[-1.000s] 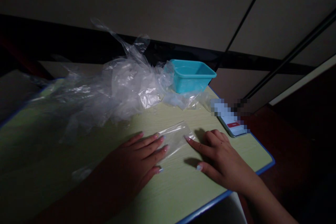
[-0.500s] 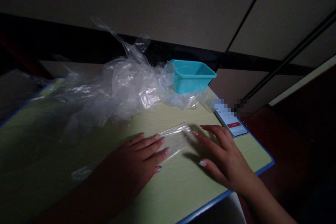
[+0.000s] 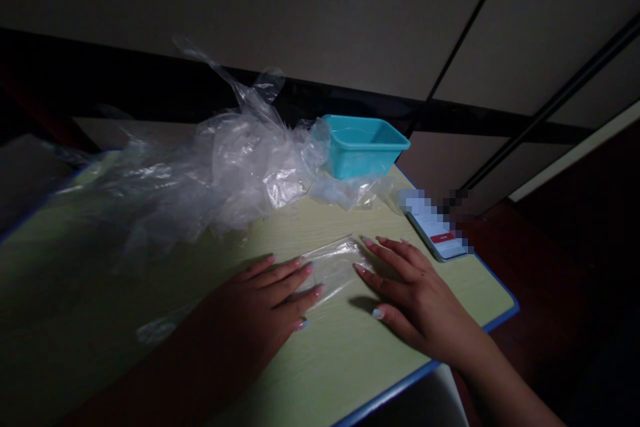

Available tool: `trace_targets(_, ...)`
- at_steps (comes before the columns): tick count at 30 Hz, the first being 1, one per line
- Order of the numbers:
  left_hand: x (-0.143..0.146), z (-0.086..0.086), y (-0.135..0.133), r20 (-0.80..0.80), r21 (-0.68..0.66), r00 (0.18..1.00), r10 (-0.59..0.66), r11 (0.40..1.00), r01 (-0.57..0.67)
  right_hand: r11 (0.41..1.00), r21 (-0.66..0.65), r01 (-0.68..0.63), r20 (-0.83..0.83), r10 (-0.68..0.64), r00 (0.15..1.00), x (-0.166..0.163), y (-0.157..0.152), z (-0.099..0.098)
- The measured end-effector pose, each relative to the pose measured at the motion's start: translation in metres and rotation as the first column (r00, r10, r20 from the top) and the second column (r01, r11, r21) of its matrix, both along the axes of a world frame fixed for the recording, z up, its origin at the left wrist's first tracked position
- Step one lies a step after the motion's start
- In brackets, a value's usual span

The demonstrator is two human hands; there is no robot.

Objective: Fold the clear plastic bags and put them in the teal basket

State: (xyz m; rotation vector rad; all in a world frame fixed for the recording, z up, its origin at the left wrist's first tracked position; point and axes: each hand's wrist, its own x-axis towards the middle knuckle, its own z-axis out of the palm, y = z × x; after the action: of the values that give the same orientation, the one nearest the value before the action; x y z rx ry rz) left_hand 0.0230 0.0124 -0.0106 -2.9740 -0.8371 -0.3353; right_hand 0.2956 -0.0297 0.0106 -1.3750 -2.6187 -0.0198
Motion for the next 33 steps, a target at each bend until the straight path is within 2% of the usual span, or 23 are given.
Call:
trace_targets(4,-0.001,0.004,0.000,-0.003,-0.010,1.000,-0.022,1.000,0.022,1.000,-0.009,-0.001,-0.025,0.001,1.000,-0.001,0.001,0.001)
trace_targets(8,0.000,0.008,-0.002,0.011,-0.049,1.000,0.002,0.999,-0.001,1.000,-0.003,-0.003,-0.073,0.003,0.997,-0.001,0.001,0.001)
trace_targets(14,0.008,0.016,-0.006,-0.056,-0.073,0.996,0.064,0.995,-0.068,0.999,0.048,0.023,-0.164,-0.015,0.986,-0.004,0.000,0.001)
trace_targets(18,0.025,0.027,-0.002,-0.088,-0.122,0.996,-0.011,0.992,0.000,0.998,0.061,0.032,-0.200,-0.019,0.980,-0.005,-0.001,0.002)
trace_targets(23,0.054,0.037,0.007,-0.104,-0.173,0.994,0.024,0.984,-0.042,0.998,0.047,0.047,-0.211,-0.036,0.977,-0.005,-0.002,0.002)
trace_targets(28,0.064,0.029,0.013,-0.170,-0.256,0.985,0.028,0.964,-0.072,0.997,0.045,0.055,-0.188,-0.046,0.981,-0.006,-0.002,0.002)
trace_targets(33,0.059,0.022,0.019,-0.129,-0.299,0.989,0.070,0.948,-0.106,0.998,0.028,0.053,-0.166,-0.047,0.985,-0.006,-0.003,0.004)
